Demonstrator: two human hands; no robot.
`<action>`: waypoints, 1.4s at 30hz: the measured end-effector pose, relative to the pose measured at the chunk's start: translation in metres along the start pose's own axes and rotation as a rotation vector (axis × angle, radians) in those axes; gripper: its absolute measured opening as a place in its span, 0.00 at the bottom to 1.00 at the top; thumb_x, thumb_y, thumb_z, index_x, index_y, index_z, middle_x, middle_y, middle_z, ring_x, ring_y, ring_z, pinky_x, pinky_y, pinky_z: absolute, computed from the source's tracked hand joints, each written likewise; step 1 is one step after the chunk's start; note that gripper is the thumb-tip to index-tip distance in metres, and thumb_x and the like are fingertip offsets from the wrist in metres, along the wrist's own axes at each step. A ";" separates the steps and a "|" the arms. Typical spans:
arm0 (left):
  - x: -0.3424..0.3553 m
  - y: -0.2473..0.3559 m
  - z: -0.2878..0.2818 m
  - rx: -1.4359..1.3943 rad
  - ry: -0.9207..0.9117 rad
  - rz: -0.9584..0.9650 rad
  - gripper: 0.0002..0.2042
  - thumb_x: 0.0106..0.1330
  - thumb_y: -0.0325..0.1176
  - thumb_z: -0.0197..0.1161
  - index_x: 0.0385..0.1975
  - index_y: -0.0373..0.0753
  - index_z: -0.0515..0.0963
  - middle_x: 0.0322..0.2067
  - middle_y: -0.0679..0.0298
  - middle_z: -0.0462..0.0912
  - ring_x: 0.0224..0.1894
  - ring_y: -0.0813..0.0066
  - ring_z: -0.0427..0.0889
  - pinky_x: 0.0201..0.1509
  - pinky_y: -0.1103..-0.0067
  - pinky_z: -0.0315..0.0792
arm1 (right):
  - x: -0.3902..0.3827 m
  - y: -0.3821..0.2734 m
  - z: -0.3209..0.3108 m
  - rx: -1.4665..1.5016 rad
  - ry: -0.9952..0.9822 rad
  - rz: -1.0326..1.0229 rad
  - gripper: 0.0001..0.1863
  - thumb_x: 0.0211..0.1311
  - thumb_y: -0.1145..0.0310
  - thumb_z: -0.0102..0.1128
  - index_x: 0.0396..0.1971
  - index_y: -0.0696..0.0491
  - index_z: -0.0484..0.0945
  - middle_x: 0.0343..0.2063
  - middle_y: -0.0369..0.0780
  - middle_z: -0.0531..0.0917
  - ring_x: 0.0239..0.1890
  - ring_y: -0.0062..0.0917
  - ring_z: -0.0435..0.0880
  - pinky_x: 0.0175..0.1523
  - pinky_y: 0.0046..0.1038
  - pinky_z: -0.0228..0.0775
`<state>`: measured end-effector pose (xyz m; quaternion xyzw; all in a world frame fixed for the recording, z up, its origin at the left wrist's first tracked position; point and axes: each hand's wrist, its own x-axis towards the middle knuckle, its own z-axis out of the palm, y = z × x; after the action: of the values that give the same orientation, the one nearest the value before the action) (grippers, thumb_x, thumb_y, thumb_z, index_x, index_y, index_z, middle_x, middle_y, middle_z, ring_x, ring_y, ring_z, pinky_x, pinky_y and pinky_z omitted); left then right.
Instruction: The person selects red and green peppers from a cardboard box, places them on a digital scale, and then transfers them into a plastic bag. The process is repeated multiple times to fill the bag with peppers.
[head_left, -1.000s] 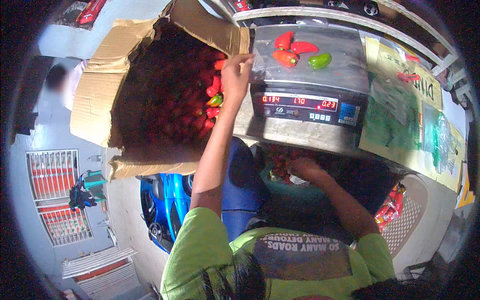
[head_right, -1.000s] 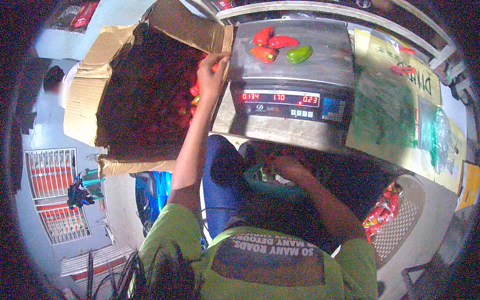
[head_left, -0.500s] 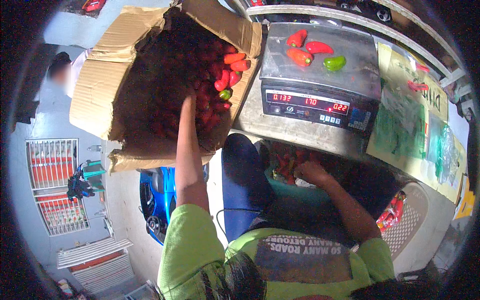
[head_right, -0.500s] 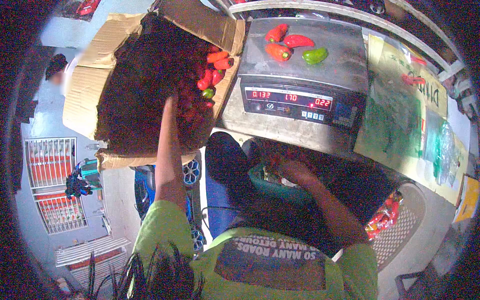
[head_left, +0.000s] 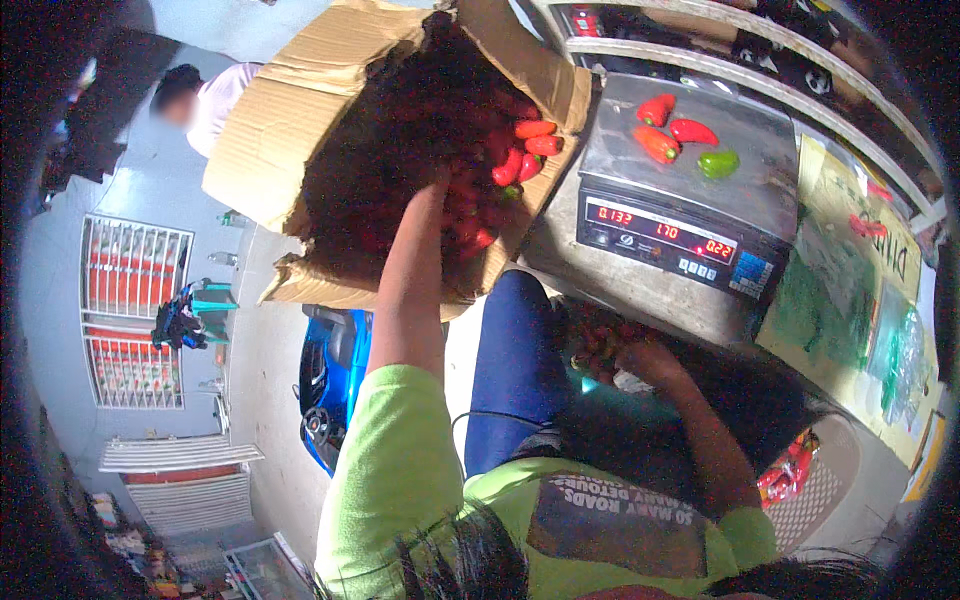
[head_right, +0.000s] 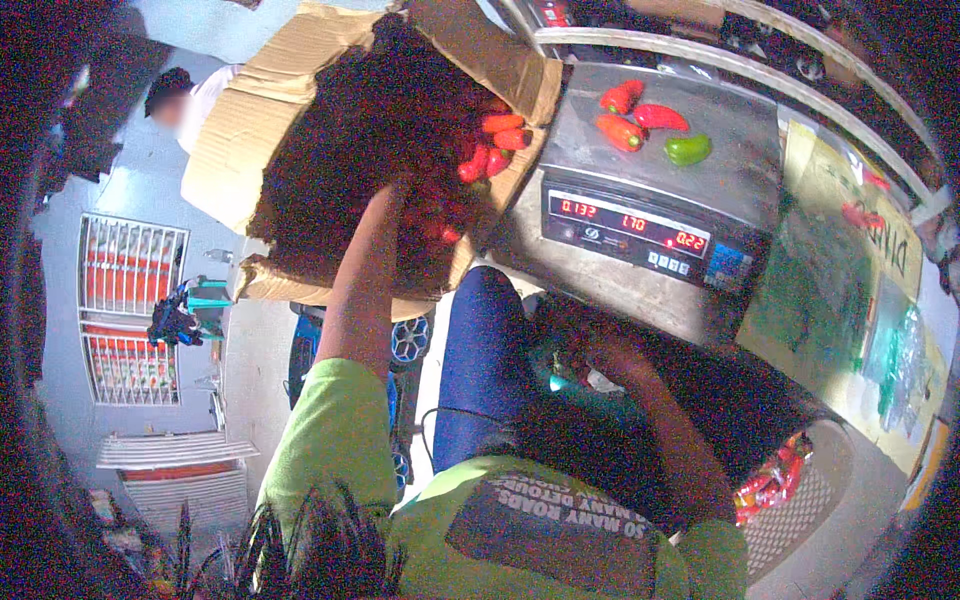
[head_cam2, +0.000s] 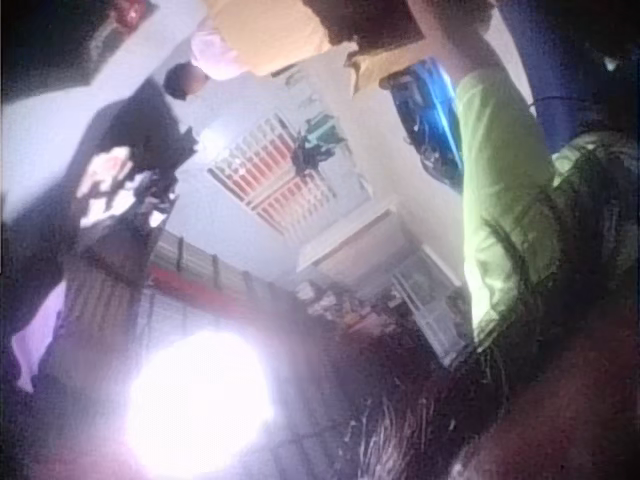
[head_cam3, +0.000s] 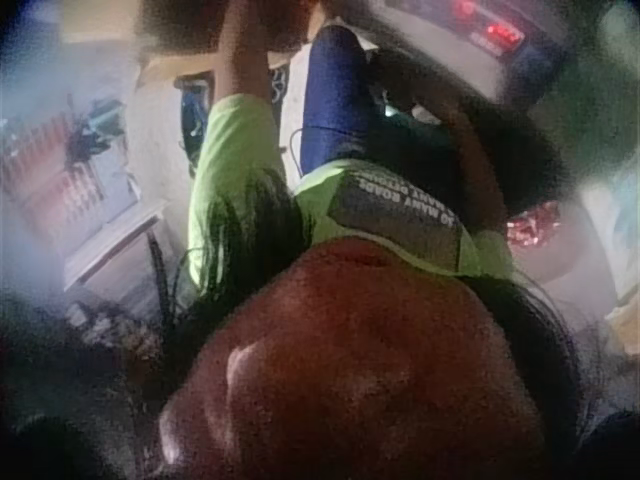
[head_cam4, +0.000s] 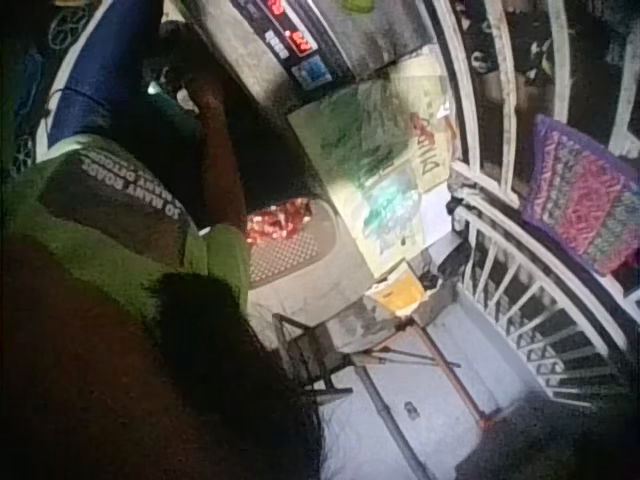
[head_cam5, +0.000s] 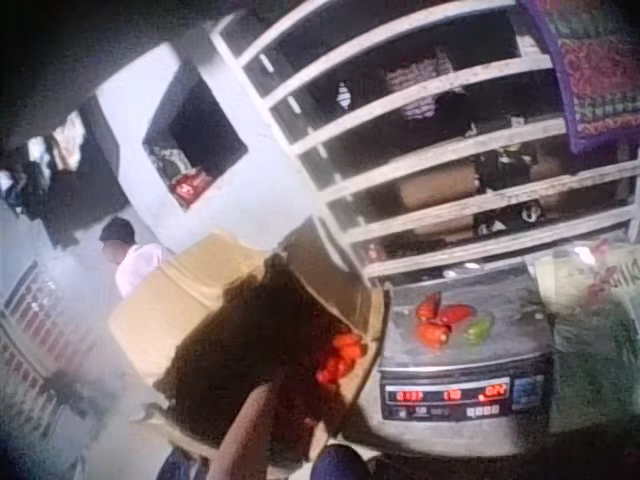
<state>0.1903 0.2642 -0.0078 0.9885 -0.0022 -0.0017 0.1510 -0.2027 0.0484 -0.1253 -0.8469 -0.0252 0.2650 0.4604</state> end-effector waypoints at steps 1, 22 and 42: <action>0.000 0.003 0.000 -0.007 -0.004 0.003 0.19 0.66 0.44 0.49 0.50 0.38 0.71 0.38 0.52 0.81 0.39 0.54 0.80 0.42 0.65 0.73 | 0.006 0.019 0.014 -0.096 0.049 -0.030 0.10 0.51 0.68 0.57 0.31 0.56 0.80 0.33 0.46 0.82 0.38 0.35 0.80 0.43 0.35 0.69; -0.017 -0.004 0.000 -0.118 -0.027 -0.018 0.19 0.67 0.42 0.47 0.52 0.39 0.69 0.39 0.50 0.80 0.40 0.53 0.80 0.42 0.64 0.73 | -0.007 -0.016 0.000 0.328 0.180 0.132 0.13 0.56 0.60 0.53 0.36 0.50 0.80 0.39 0.47 0.81 0.43 0.40 0.79 0.49 0.38 0.68; -0.077 -0.045 0.023 -0.445 -0.042 0.032 0.19 0.68 0.40 0.45 0.55 0.40 0.66 0.41 0.49 0.79 0.41 0.51 0.79 0.43 0.63 0.72 | 0.017 0.038 0.021 -0.115 0.016 0.000 0.11 0.57 0.61 0.54 0.32 0.51 0.81 0.30 0.47 0.81 0.33 0.44 0.80 0.38 0.41 0.70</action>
<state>0.1139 0.3010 -0.0433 0.9304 -0.0205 -0.0204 0.3653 -0.2059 0.0478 -0.1720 -0.8741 -0.0366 0.2564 0.4110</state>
